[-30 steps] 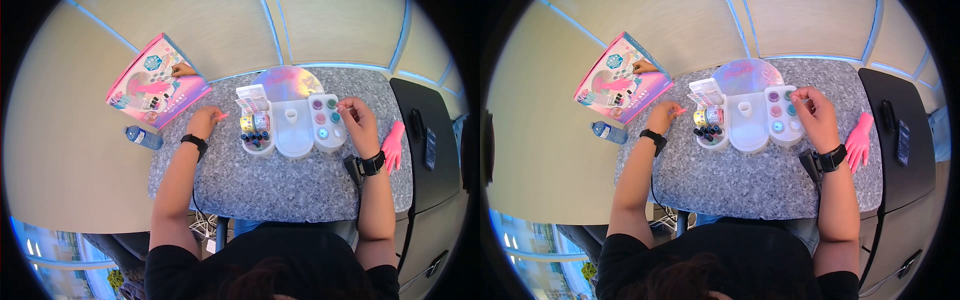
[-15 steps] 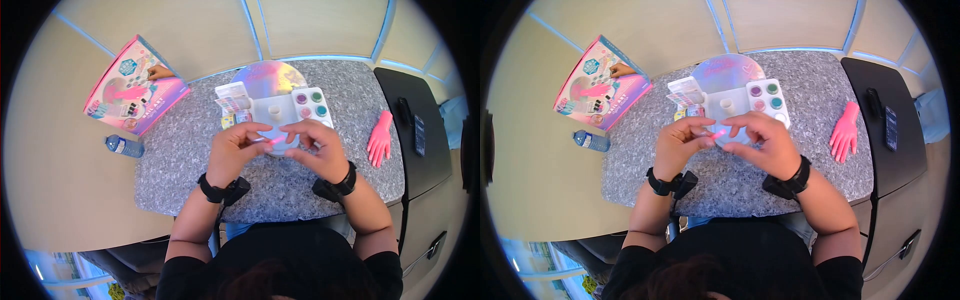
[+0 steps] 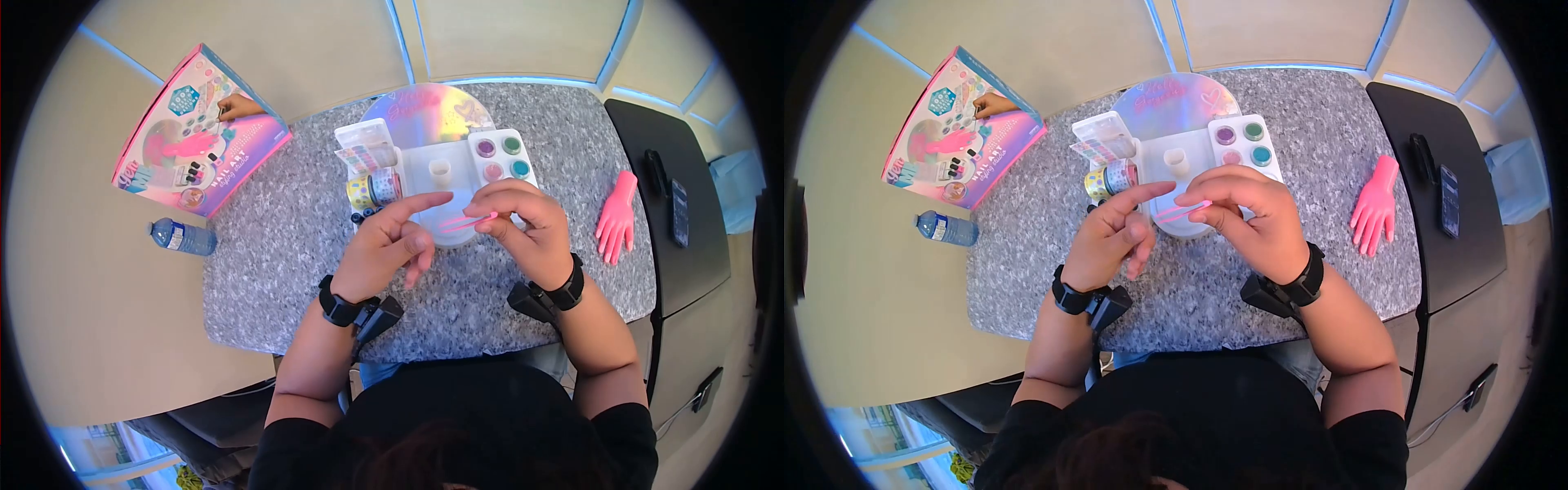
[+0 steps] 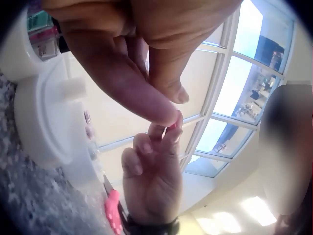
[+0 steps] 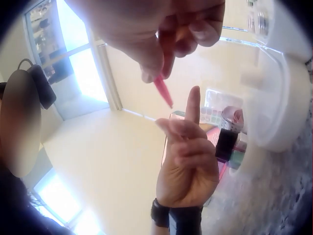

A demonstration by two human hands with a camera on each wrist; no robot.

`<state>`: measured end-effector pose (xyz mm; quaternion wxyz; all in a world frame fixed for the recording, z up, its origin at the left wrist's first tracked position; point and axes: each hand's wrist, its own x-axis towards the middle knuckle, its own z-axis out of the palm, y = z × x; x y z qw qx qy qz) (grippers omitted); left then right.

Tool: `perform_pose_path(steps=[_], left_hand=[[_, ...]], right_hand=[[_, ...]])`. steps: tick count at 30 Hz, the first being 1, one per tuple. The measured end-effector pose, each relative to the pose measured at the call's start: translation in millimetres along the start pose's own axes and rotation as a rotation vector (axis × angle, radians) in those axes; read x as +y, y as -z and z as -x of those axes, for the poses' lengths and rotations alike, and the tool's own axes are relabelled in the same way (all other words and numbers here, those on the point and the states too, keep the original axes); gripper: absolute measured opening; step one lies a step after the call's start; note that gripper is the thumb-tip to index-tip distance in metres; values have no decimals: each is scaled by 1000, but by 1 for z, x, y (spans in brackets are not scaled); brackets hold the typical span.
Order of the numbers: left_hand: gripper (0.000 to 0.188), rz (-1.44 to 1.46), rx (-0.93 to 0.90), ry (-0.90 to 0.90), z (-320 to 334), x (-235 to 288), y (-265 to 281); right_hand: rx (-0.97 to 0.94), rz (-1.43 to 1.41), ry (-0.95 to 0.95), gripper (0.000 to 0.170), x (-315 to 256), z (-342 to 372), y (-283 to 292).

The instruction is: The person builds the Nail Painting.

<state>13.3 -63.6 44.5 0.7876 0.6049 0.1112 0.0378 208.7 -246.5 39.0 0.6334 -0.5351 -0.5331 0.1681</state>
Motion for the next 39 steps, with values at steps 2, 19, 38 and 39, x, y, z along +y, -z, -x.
perform_pose_path(steps=[2,19,38,39], left_hand=[[58,69,-82,26,1,-2,1],[73,302,-288,66,3,-6,2],[75,262,-285,121,6,-5,0],[70,243,-286,87,7,-4,0]], right_hand=[[-46,84,111,20,-2,0,3],[-79,152,179,17,-8,-2,1],[-69,191,173,15,-9,3,-18],[-73,192,176,15,-8,2,-21]])
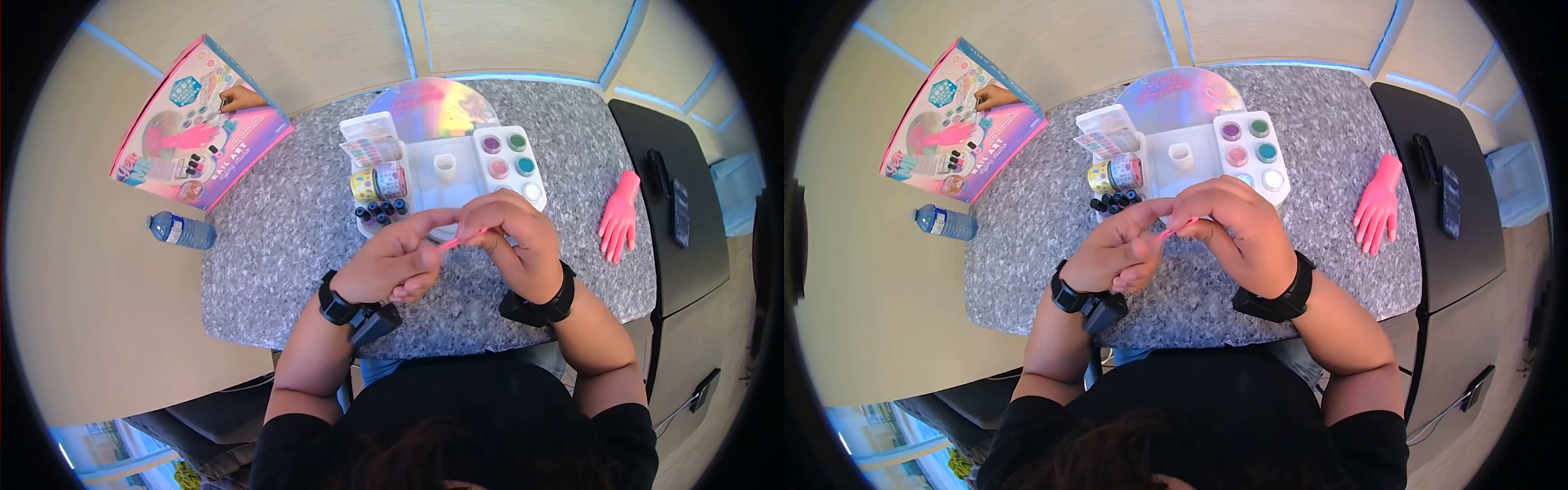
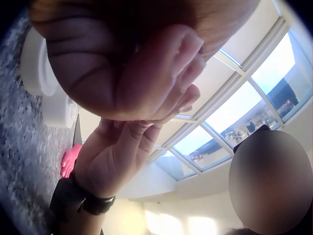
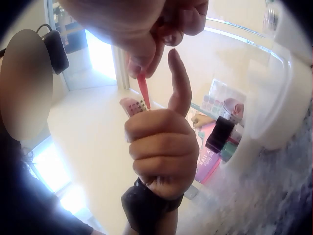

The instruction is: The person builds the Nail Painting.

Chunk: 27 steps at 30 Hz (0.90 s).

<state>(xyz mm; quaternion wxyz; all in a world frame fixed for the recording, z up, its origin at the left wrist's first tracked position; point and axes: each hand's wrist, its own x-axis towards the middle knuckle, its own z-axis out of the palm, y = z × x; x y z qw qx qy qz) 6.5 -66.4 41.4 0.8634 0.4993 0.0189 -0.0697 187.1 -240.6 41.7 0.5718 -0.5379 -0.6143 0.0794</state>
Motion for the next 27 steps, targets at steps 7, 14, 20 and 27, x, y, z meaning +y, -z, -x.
perform_pose_path(steps=[7,14,20,27], left_hand=[[71,-540,615,-444,44,44,32],[62,-629,1126,-469,25,28,84],[64,-692,1084,-371,13,9,94],[75,-723,986,-323,10,2,101]], right_hand=[[80,222,-186,9,8,-65,-5],[-67,503,-194,13,58,-117,-38],[-132,656,-279,7,64,-122,-54],[-99,745,-323,16,68,-117,-67]])
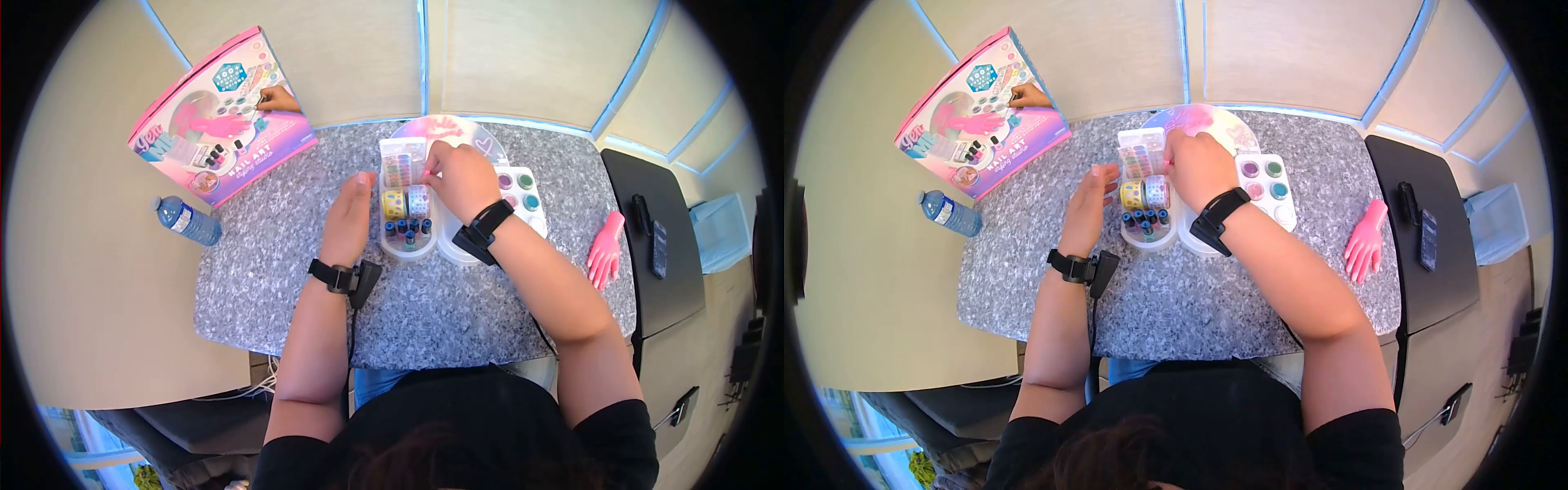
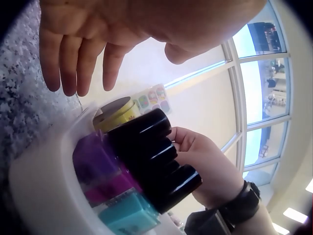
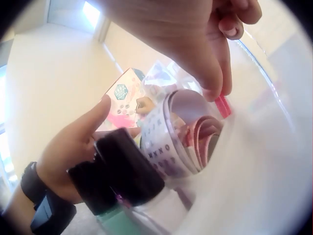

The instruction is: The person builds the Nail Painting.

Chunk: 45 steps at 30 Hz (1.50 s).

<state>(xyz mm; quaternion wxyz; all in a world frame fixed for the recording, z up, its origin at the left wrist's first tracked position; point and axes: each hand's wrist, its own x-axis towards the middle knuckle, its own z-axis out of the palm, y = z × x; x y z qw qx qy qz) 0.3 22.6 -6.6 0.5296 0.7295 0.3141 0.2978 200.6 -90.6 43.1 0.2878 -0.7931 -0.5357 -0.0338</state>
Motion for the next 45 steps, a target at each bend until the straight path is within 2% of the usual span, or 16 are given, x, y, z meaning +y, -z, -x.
perform_pose_path(steps=[3,6,9,13,15,18,25,27,28,30,33,35,37,39,41,45], left_hand=[[78,-17,-65,-18,-1,-1,1],[82,141,-92,73,9,23,-6],[85,106,-91,64,12,24,-7],[80,154,-74,81,18,22,-10],[76,153,-53,124,22,26,-12],[64,94,-48,144,16,14,-10],[54,-140,-136,-6,8,-8,-16],[54,-111,-130,13,5,-14,-17],[54,-81,-125,32,4,-15,-16],[55,-55,-146,41,3,-12,-14],[55,-10,-162,53,5,-8,-11],[56,6,-155,55,5,-7,-11],[56,-67,-145,42,6,-6,-11],[56,-69,-152,36,6,-4,-11],[55,-70,-161,29,7,-2,-10],[54,-137,-134,16,10,8,-13]], right_hand=[[-35,85,-63,16,-2,5,4],[16,147,89,27,-1,21,34],[243,64,68,30,25,59,76],[402,411,-204,58,112,140,112],[278,637,-538,79,145,178,119],[50,557,-794,86,152,203,130],[70,260,-664,73,168,196,136],[243,-614,-468,67,137,179,135],[246,-616,-469,67,121,171,131],[261,-852,-182,66,88,155,121],[50,-1004,-233,65,55,139,113],[91,-877,-214,65,48,132,90],[185,-259,36,65,32,125,80],[147,-209,-42,66,18,125,66],[85,127,-134,68,11,123,53],[120,183,-72,69,17,118,40]])
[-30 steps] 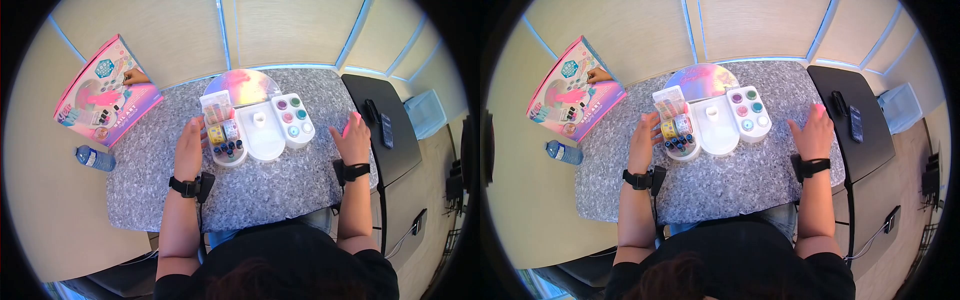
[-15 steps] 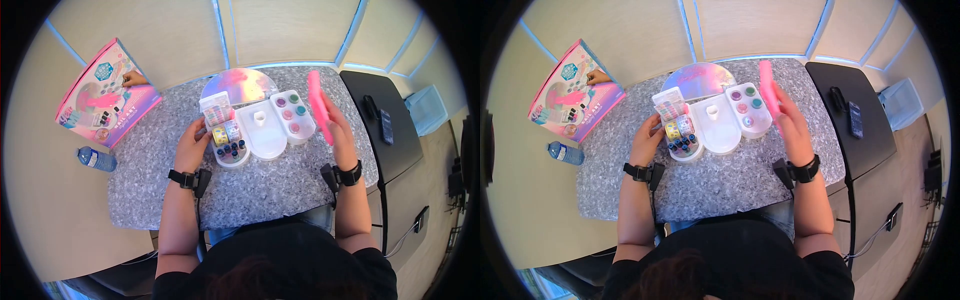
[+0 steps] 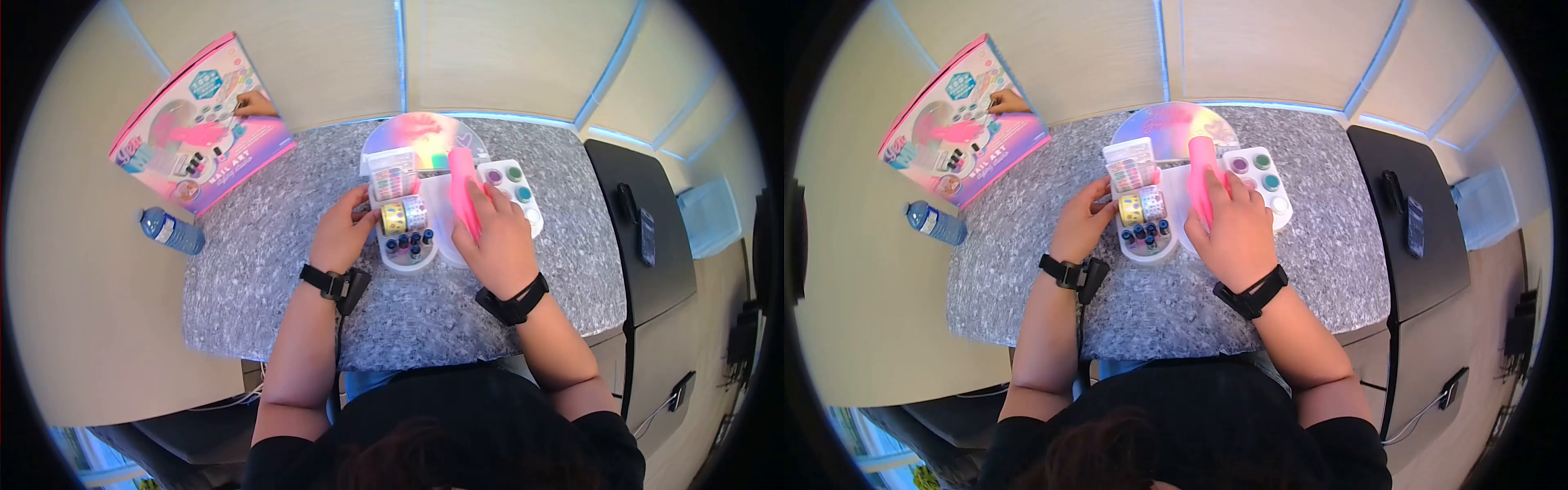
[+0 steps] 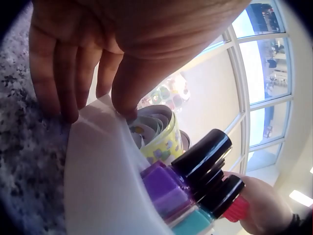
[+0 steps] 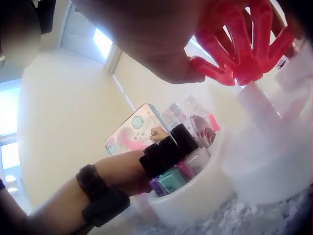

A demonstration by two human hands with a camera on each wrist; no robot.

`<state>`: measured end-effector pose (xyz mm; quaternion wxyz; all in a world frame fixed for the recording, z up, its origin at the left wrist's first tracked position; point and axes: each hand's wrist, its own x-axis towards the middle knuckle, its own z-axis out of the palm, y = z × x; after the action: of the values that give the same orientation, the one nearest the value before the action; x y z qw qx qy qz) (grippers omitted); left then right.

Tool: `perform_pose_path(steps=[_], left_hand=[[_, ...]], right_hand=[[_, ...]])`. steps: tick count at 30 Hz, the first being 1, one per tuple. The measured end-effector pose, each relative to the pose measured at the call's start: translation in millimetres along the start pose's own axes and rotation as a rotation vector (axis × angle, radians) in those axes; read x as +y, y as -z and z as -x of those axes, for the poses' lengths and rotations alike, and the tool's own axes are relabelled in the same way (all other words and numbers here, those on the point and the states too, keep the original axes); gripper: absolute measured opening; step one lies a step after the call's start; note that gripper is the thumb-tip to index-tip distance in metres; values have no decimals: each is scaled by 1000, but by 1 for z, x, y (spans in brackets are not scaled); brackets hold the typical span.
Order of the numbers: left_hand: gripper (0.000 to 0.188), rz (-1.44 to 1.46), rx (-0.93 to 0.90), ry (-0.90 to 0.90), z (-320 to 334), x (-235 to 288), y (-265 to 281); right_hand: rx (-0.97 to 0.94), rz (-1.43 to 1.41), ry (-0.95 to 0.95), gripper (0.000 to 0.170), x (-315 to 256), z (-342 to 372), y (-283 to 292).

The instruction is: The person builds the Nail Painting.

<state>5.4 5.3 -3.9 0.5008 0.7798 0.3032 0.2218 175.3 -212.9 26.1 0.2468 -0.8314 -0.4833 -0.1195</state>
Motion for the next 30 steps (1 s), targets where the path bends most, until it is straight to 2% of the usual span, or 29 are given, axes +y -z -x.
perform_pose_path(steps=[4,7,10,16,18,19,20,22,23,24,25,26,27,30], left_hand=[[55,-28,6,8,1,0,0],[55,-19,-6,-5,-2,-7,0],[53,-17,50,-33,-1,-8,-4],[47,-27,104,-55,-14,-27,-2],[45,-102,141,-65,-17,-26,5],[44,-170,179,-69,-18,-26,8],[44,-171,179,-71,-22,-33,11],[46,157,204,36,-43,-48,17],[46,159,202,35,-49,-46,18],[48,337,191,81,-55,-44,20],[50,515,178,126,-61,-41,21],[50,515,178,123,-69,-39,22],[51,509,143,129,-77,-37,23],[50,555,60,173,-97,-45,21]], right_hand=[[-78,-29,-53,71,-14,-3,5],[-77,135,15,73,-22,-1,4],[17,235,44,73,-23,1,-6],[-105,47,31,72,-19,-9,10],[59,-51,232,64,13,-21,16],[13,-270,88,59,26,-32,22],[22,-448,6,61,50,-46,24],[38,-787,-223,71,92,-71,25],[30,-942,-364,78,110,-81,27],[31,-940,-363,78,134,-92,27],[-155,-1262,-537,82,161,-104,24],[-355,-1578,-710,86,189,-113,18],[-569,-1864,-602,87,220,-118,6],[-647,-1911,-594,84,219,-114,-12]])
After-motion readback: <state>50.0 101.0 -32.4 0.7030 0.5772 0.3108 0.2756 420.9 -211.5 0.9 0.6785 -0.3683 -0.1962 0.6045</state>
